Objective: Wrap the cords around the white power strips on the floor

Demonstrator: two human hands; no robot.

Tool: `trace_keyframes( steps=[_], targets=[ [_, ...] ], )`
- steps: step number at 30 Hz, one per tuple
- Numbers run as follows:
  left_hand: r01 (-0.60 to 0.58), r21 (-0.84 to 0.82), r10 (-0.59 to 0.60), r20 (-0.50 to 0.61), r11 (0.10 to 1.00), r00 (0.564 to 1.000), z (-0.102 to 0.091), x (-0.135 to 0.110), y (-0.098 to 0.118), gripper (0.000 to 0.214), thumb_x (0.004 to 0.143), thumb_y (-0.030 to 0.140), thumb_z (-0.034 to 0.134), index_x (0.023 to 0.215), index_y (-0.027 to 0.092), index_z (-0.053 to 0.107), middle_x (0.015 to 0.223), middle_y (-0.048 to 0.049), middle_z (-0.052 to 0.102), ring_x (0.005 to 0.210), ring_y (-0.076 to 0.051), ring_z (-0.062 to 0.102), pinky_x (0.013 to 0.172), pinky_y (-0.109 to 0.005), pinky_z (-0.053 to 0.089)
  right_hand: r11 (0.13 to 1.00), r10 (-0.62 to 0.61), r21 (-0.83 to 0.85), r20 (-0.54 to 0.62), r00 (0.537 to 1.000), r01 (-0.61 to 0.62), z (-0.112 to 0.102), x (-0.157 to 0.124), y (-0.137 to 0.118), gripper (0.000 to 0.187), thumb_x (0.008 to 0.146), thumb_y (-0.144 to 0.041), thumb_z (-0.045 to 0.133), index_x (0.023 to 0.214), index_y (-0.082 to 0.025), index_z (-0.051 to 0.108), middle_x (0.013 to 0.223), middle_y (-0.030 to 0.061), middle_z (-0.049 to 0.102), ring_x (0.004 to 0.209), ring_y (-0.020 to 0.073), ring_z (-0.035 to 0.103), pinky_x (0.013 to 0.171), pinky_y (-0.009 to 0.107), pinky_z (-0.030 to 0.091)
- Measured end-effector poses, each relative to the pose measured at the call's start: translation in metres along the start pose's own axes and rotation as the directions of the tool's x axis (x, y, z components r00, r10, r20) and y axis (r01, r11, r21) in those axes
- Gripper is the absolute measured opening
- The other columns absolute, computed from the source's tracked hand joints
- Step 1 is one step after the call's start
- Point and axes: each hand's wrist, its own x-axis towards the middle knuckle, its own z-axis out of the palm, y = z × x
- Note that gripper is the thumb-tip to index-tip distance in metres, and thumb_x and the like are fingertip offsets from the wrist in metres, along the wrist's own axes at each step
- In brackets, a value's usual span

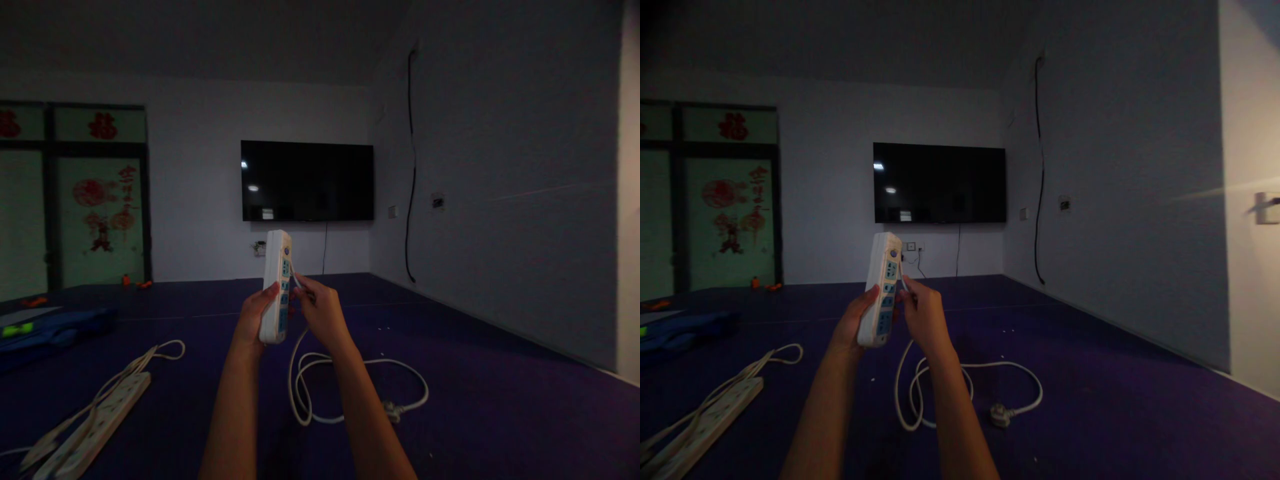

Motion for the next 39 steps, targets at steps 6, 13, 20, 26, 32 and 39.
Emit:
trace_keyframes(
  steps=[6,13,20,26,32,39],
  targets=[
    [-0.225,0.266,0.262,-0.113,0.937,0.958,0.001,-0.006,0.007,0.034,0.051,0.039,0.078,0.07,0.012,0.069,0.057,-0.0014,0.066,0.047,-0.012,0.058,0.047,-0.021,0.044,0.979,-0.123,-0.151,0.094,0.988,0.136,-0.004,-0.002,-0.017,0.023,0.08,-0.013,0.05,0.089,-0.017,0.071,0.072,0.0031,0.07,0.065,0.0152,0.061,0.059,0.021,0.042],
    [-0.325,0.62,0.421,-0.009,0.714,0.907,-0.003,-0.001,0.005,0.04,0.06,0.041,0.072,0.089,0.013,0.069,0.08,-0.0051,0.071,0.074,-0.02,0.065,0.065,-0.027,0.049,0.912,-0.054,-0.395,0.149,0.987,0.11,-0.012,-0.004,-0.026,0.021,0.079,-0.015,0.053,0.089,-0.019,0.071,0.082,0.0059,0.071,0.071,0.0168,0.063,0.062,0.023,0.039],
    [-0.355,0.838,0.54,0.087,0.415,0.837,-0.016,0.009,-0.005,0.071,0.067,0.045,0.066,0.128,0.013,0.049,0.124,-0.0153,0.057,0.114,-0.028,0.053,0.095,-0.038,0.04,0.812,0.067,-0.58,0.201,0.977,0.063,-0.015,-0.004,-0.028,0.021,0.079,-0.017,0.053,0.089,-0.021,0.071,0.087,0.0075,0.072,0.08,0.0195,0.065,0.065,0.023,0.038],
    [-0.305,0.92,0.447,0.171,0.247,0.878,-0.023,-0.001,0.012,0.078,0.065,0.046,0.067,0.134,0.02,0.043,0.12,-0.0179,0.058,0.111,-0.035,0.052,0.091,-0.043,0.037,0.806,0.003,-0.579,0.209,0.978,0.121,-0.018,-0.003,-0.023,0.021,0.078,-0.013,0.056,0.091,-0.02,0.071,0.094,0.0088,0.071,0.087,0.0226,0.064,0.072,0.028,0.042],
    [-0.225,0.965,0.402,0.153,0.137,0.903,-0.019,-0.012,0.022,0.064,0.058,0.029,0.074,0.12,0.028,0.058,0.109,-0.0148,0.064,0.104,-0.037,0.055,0.088,-0.045,0.036,0.827,-0.092,-0.505,0.312,0.946,0.247,-0.011,-0.001,-0.028,0.015,0.076,-0.009,0.06,0.079,-0.017,0.072,0.084,0.0079,0.072,0.082,0.0204,0.063,0.074,0.028,0.043],
    [-0.234,0.964,0.213,0.204,0.128,0.955,-0.023,-0.01,0.015,0.056,0.041,0.012,0.079,0.094,0.028,0.071,0.09,-0.0106,0.071,0.091,-0.037,0.062,0.079,-0.044,0.043,0.88,-0.164,-0.428,0.139,0.977,0.208,-0.023,-0.001,-0.022,0.008,0.069,-0.009,0.069,0.068,-0.017,0.069,0.071,0.0034,0.069,0.068,0.015,0.061,0.064,0.024,0.04]
  ],
)
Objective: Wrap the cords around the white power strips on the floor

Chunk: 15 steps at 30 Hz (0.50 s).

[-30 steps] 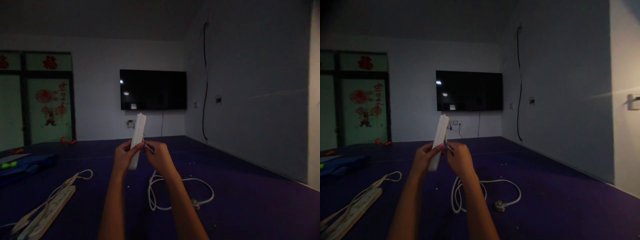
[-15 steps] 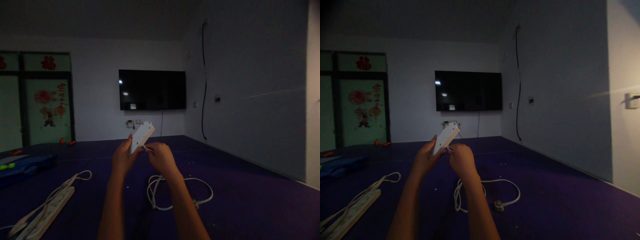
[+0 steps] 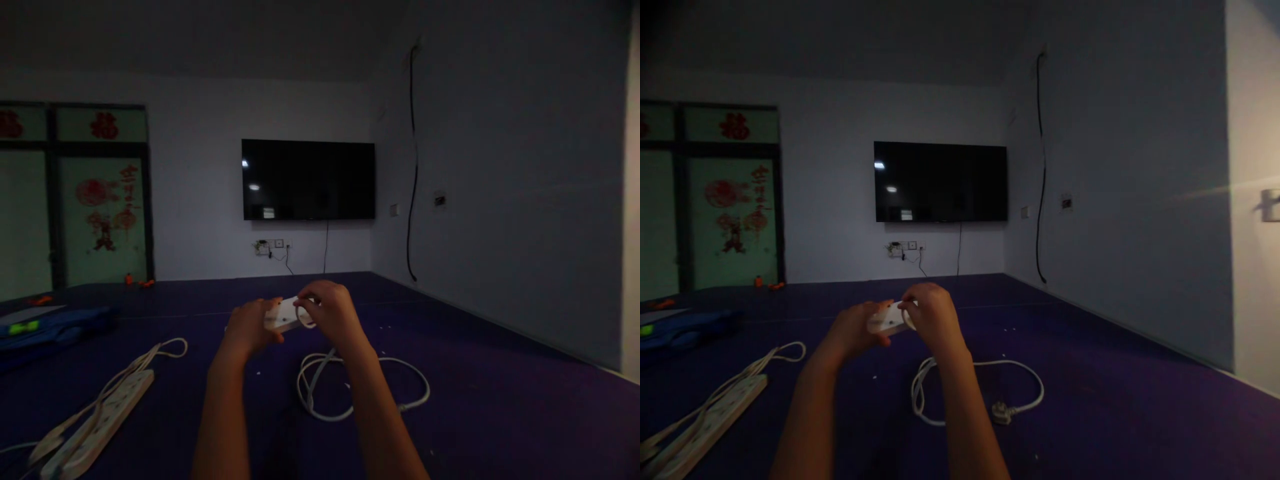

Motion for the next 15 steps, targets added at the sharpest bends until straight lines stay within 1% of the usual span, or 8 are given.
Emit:
trace_keyframes(
  steps=[2,4,7,9,10,12,15],
  targets=[
    [-0.012,-0.124,0.024,0.098,0.992,0.995,0.001,-0.003,-0.002,0.051,0.04,0.011,0.078,0.088,0.029,0.072,0.092,-0.0088,0.072,0.088,-0.035,0.064,0.076,-0.042,0.045,0.999,0.034,0.013,-0.068,0.997,-0.033,-0.007,-0.002,0.007,0.006,0.068,-0.014,0.072,0.066,-0.018,0.068,0.068,0.0018,0.068,0.063,0.0135,0.059,0.061,0.024,0.039],
    [-0.016,-0.252,0.06,0.169,0.968,0.984,0.001,-0.007,-0.001,0.048,0.041,0.01,0.078,0.085,0.029,0.073,0.097,-0.007,0.072,0.088,-0.032,0.064,0.075,-0.041,0.047,0.998,0.061,0.023,-0.087,0.994,-0.059,-0.014,-0.004,0.013,0.007,0.065,-0.018,0.074,0.064,-0.018,0.067,0.065,0.0003,0.067,0.061,0.0126,0.057,0.059,0.024,0.038],
    [0.001,-0.396,0.084,0.197,0.918,0.977,-0.004,-0.015,0.006,0.052,0.04,0.009,0.078,0.088,0.029,0.072,0.098,-0.0059,0.072,0.088,-0.03,0.065,0.079,-0.042,0.047,0.99,0.127,0.064,-0.058,0.99,-0.124,-0.02,-0.006,0.019,0.009,0.063,-0.024,0.076,0.065,-0.02,0.067,0.064,-0.0005,0.066,0.059,0.0121,0.055,0.057,0.024,0.037],
    [0.037,-0.459,0.08,0.234,0.888,0.969,-0.011,-0.021,0.011,0.057,0.038,0.007,0.079,0.09,0.028,0.072,0.096,-0.005,0.072,0.088,-0.029,0.065,0.082,-0.042,0.046,0.973,0.187,0.144,-0.029,0.982,-0.182,-0.022,-0.008,0.022,0.011,0.062,-0.027,0.075,0.066,-0.019,0.068,0.066,0.0004,0.067,0.059,0.0125,0.056,0.055,0.024,0.039],
    [0.059,-0.488,0.088,0.272,0.871,0.958,-0.015,-0.024,0.013,0.058,0.038,0.006,0.079,0.091,0.028,0.072,0.097,-0.0048,0.072,0.09,-0.028,0.065,0.083,-0.042,0.046,0.958,0.211,0.203,-0.01,0.977,-0.205,-0.022,-0.009,0.024,0.012,0.062,-0.028,0.075,0.067,-0.019,0.068,0.067,0.0011,0.067,0.06,0.0129,0.057,0.055,0.024,0.04],
    [0.094,-0.547,0.134,0.362,0.832,0.922,-0.025,-0.029,0.016,0.058,0.04,0.006,0.079,0.094,0.027,0.071,0.1,-0.0051,0.071,0.094,-0.027,0.064,0.085,-0.041,0.046,0.916,0.238,0.328,0.024,0.971,-0.232,-0.023,-0.011,0.027,0.014,0.062,-0.029,0.074,0.068,-0.018,0.068,0.068,0.0022,0.067,0.062,0.0138,0.059,0.056,0.025,0.042],
    [0.097,-0.633,0.264,0.451,0.768,0.853,-0.036,-0.033,0.016,0.059,0.047,0.009,0.078,0.102,0.027,0.068,0.107,-0.0062,0.069,0.101,-0.026,0.061,0.09,-0.041,0.043,0.844,0.24,0.475,0.079,0.968,-0.248,-0.022,-0.012,0.032,0.015,0.062,-0.031,0.073,0.065,-0.017,0.066,0.064,0.0024,0.066,0.061,0.014,0.06,0.056,0.025,0.045]
  ],
)
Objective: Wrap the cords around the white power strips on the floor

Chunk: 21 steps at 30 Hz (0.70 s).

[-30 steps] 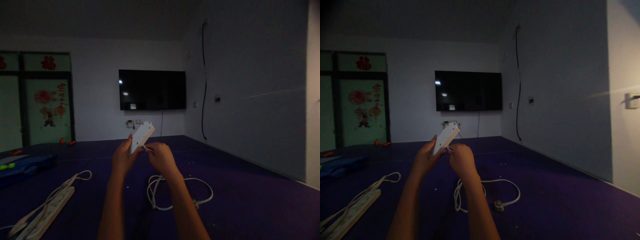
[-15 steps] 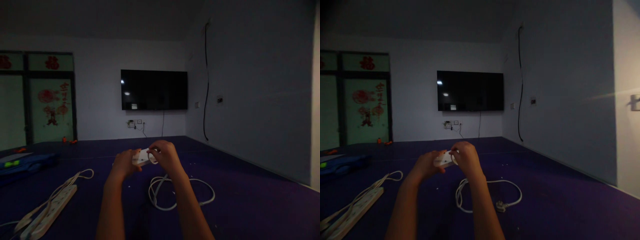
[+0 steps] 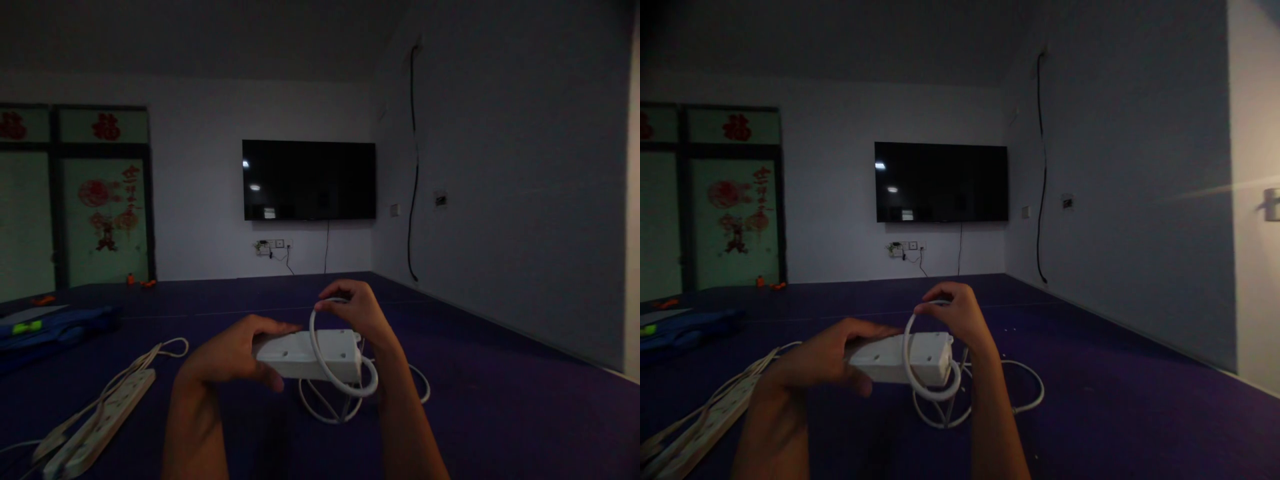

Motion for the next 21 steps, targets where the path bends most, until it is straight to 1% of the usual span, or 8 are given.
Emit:
trace_keyframes(
  steps=[2,4,8,10,12,14,16,21],
  targets=[
    [-0.051,-0.063,0.054,0.05,0.997,0.997,-0.002,-0.001,0.001,0.062,0.05,0.011,0.076,0.109,0.026,0.066,0.111,-0.0067,0.067,0.104,-0.026,0.059,0.092,-0.04,0.042,0.996,0.025,0.09,0.03,0.999,-0.027,0.002,0.001,0.003,0.016,0.063,-0.032,0.071,0.062,-0.017,0.064,0.06,0.0025,0.065,0.057,0.0134,0.059,0.053,0.025,0.045],
    [-0.111,-0.123,0.114,0.017,0.986,0.993,-0.002,0.003,0.001,0.062,0.052,0.013,0.074,0.112,0.025,0.064,0.113,-0.0067,0.066,0.105,-0.026,0.058,0.09,-0.039,0.043,0.988,0.028,0.149,0.029,0.999,-0.032,0.008,0.003,0.006,0.019,0.065,-0.035,0.068,0.059,-0.017,0.063,0.058,0.0025,0.065,0.054,0.0128,0.057,0.051,0.024,0.044],
    [-0.23,-0.223,0.176,-0.237,0.947,0.955,0.003,0.016,0.0,0.056,0.054,0.019,0.075,0.109,0.022,0.066,0.102,-0.007,0.07,0.088,-0.022,0.063,0.076,-0.03,0.048,0.985,-0.031,0.17,0.006,1.0,0.029,0.022,0.008,0.01,0.028,0.071,-0.042,0.062,0.058,-0.016,0.063,0.054,0.0009,0.062,0.051,0.0112,0.053,0.049,0.022,0.04],
    [-0.273,-0.281,0.148,-0.396,0.92,0.906,0.004,0.021,-0.001,0.052,0.054,0.024,0.076,0.105,0.02,0.067,0.095,-0.007,0.071,0.079,-0.019,0.064,0.069,-0.026,0.048,0.991,-0.008,0.13,0.016,1.0,0.006,0.027,0.009,0.01,0.033,0.073,-0.043,0.06,0.056,-0.015,0.062,0.049,-0.0001,0.058,0.045,0.009,0.046,0.044,0.02,0.034],
    [-0.306,-0.311,0.091,-0.551,0.9,0.829,0.002,0.024,-0.003,0.05,0.054,0.026,0.078,0.102,0.019,0.068,0.092,-0.0059,0.072,0.077,-0.017,0.064,0.067,-0.024,0.048,0.997,0.033,0.07,0.018,0.999,-0.034,0.028,0.009,0.01,0.035,0.075,-0.043,0.059,0.054,-0.015,0.061,0.047,-0.0008,0.056,0.042,0.0076,0.04,0.041,0.02,0.028],
    [-0.316,-0.303,0.039,-0.662,0.899,0.748,-0.002,0.026,-0.006,0.052,0.051,0.024,0.08,0.102,0.019,0.068,0.09,-0.0041,0.072,0.078,-0.016,0.064,0.068,-0.023,0.048,0.998,0.058,0.028,0.023,0.998,-0.059,0.027,0.008,0.008,0.034,0.076,-0.042,0.058,0.055,-0.014,0.063,0.047,-0.0011,0.055,0.042,0.0076,0.039,0.041,0.02,0.026],
    [-0.31,-0.287,0.01,-0.719,0.906,0.695,-0.007,0.027,-0.01,0.056,0.048,0.021,0.082,0.102,0.02,0.067,0.089,-0.0028,0.072,0.081,-0.016,0.064,0.069,-0.022,0.048,0.998,0.063,0.004,0.05,0.997,-0.063,0.027,0.007,0.004,0.031,0.076,-0.039,0.059,0.059,-0.014,0.066,0.048,-0.001,0.057,0.044,0.0081,0.041,0.042,0.02,0.027],
    [-0.327,-0.27,-0.01,-0.785,0.906,0.62,-0.008,0.033,-0.014,0.057,0.046,0.022,0.083,0.101,0.019,0.067,0.089,-0.0035,0.073,0.084,-0.019,0.066,0.072,-0.025,0.05,0.998,0.025,-0.055,0.122,0.992,-0.018,0.038,0.005,-0.009,0.024,0.079,-0.031,0.058,0.063,-0.015,0.067,0.049,-0.0015,0.057,0.046,0.0088,0.044,0.045,0.019,0.031]
  ],
)
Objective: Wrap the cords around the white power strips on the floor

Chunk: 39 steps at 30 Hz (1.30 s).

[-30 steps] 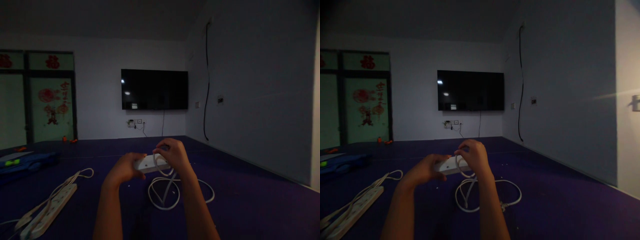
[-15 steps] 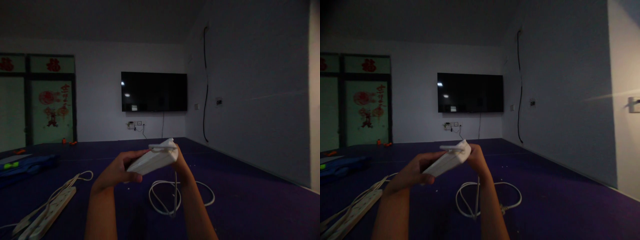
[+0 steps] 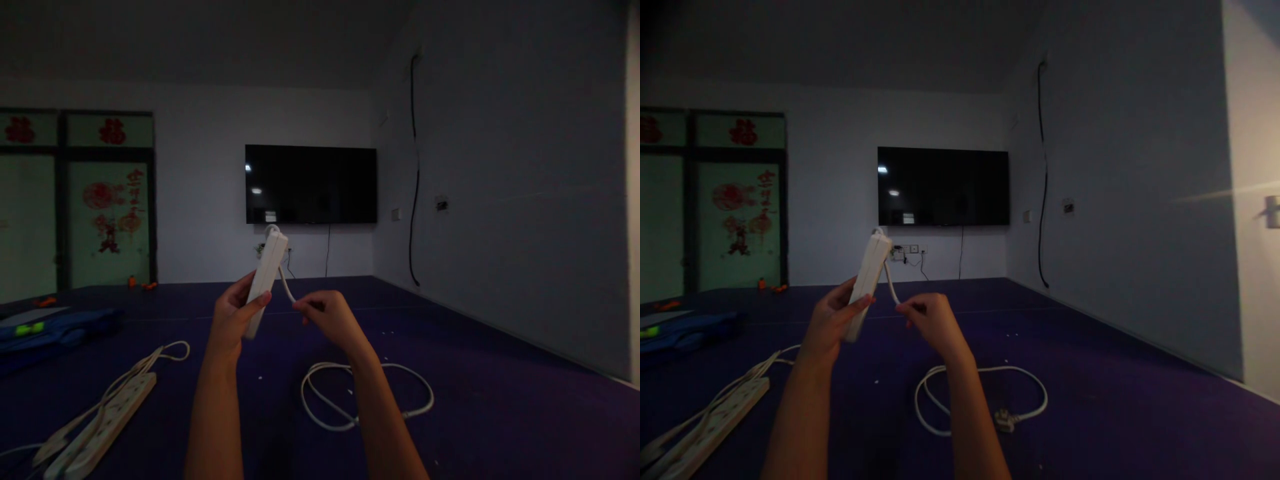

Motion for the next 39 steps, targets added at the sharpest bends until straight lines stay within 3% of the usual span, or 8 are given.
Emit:
trace_keyframes(
  steps=[8,12,16,21,29,31,36,39],
  targets=[
    [-0.204,0.38,0.259,-0.098,0.902,0.961,0.014,0.007,-0.024,0.065,0.054,0.032,0.079,0.114,0.019,0.059,0.118,-0.0106,0.062,0.109,-0.027,0.057,0.091,-0.036,0.044,0.953,-0.137,-0.259,0.089,0.987,0.156,0.013,0.001,-0.009,0.024,0.083,-0.027,0.054,0.065,-0.016,0.066,0.055,-0.0016,0.059,0.051,0.0102,0.048,0.05,0.02,0.03],
    [-0.29,0.69,0.378,0.026,0.663,0.926,0.014,0.007,-0.031,0.067,0.062,0.039,0.074,0.123,0.021,0.053,0.125,-0.013,0.057,0.115,-0.031,0.051,0.098,-0.042,0.036,0.933,-0.103,-0.344,0.031,0.994,0.108,0.017,0.003,-0.004,0.032,0.087,-0.035,0.048,0.072,-0.019,0.071,0.06,0.0023,0.066,0.055,0.0138,0.054,0.052,0.022,0.032],
    [-0.364,0.708,0.399,0.126,0.604,0.908,0.011,0.009,-0.032,0.068,0.066,0.043,0.069,0.126,0.019,0.05,0.126,-0.0147,0.056,0.117,-0.031,0.05,0.098,-0.04,0.036,0.918,-0.063,-0.394,-0.036,0.997,0.044,0.015,0.003,-0.003,0.022,0.081,-0.036,0.059,0.074,-0.021,0.073,0.063,0.0042,0.069,0.055,0.0153,0.057,0.051,0.024,0.032],
    [-0.401,0.717,0.384,0.199,0.57,0.902,0.002,0.011,-0.028,0.064,0.07,0.042,0.065,0.127,0.02,0.049,0.125,-0.0114,0.057,0.114,-0.027,0.052,0.094,-0.04,0.04,0.873,-0.035,-0.486,0.015,0.999,0.038,0.004,0.0,-0.012,0.01,0.075,-0.028,0.066,0.072,-0.021,0.073,0.066,0.0039,0.07,0.058,0.0146,0.058,0.053,0.024,0.031],
    [-0.369,0.925,0.125,0.357,0.091,0.925,0.013,-0.002,-0.007,0.059,0.066,0.024,0.068,0.124,0.026,0.053,0.116,-0.0093,0.064,0.103,-0.028,0.058,0.083,-0.038,0.041,0.716,0.003,-0.694,0.117,0.993,0.079,0.006,-0.003,-0.022,0.009,0.073,-0.022,0.064,0.075,-0.021,0.072,0.075,0.0054,0.071,0.069,0.0173,0.062,0.057,0.024,0.033],
    [-0.354,0.923,-0.004,0.358,0.151,0.934,0.01,-0.004,-0.007,0.058,0.059,0.022,0.071,0.116,0.028,0.06,0.108,-0.0086,0.067,0.1,-0.029,0.06,0.08,-0.036,0.042,0.75,-0.008,-0.655,0.131,0.991,0.093,0.004,-0.004,-0.023,0.009,0.068,-0.02,0.067,0.076,-0.022,0.072,0.075,0.0039,0.071,0.071,0.0169,0.062,0.058,0.024,0.034],
    [-0.179,0.764,-0.284,0.431,0.62,0.856,-0.011,-0.014,-0.004,0.05,0.048,0.021,0.076,0.097,0.026,0.069,0.092,-0.0052,0.072,0.089,-0.028,0.063,0.075,-0.034,0.044,0.882,-0.051,-0.46,0.128,0.99,0.105,-0.01,-0.01,-0.022,0.022,0.05,-0.027,0.081,0.068,-0.021,0.07,0.069,-0.001,0.067,0.062,0.0127,0.058,0.053,0.022,0.033],
    [-0.067,0.708,-0.342,0.419,0.703,0.841,-0.016,-0.023,0.007,0.061,0.04,0.017,0.08,0.099,0.024,0.069,0.1,-0.0062,0.071,0.091,-0.027,0.063,0.078,-0.035,0.044,0.965,-0.032,-0.254,0.149,0.988,0.069,-0.021,-0.014,-0.019,0.022,0.048,-0.026,0.082,0.064,-0.018,0.069,0.062,-0.0022,0.064,0.057,0.0107,0.055,0.049,0.021,0.034]
  ],
)
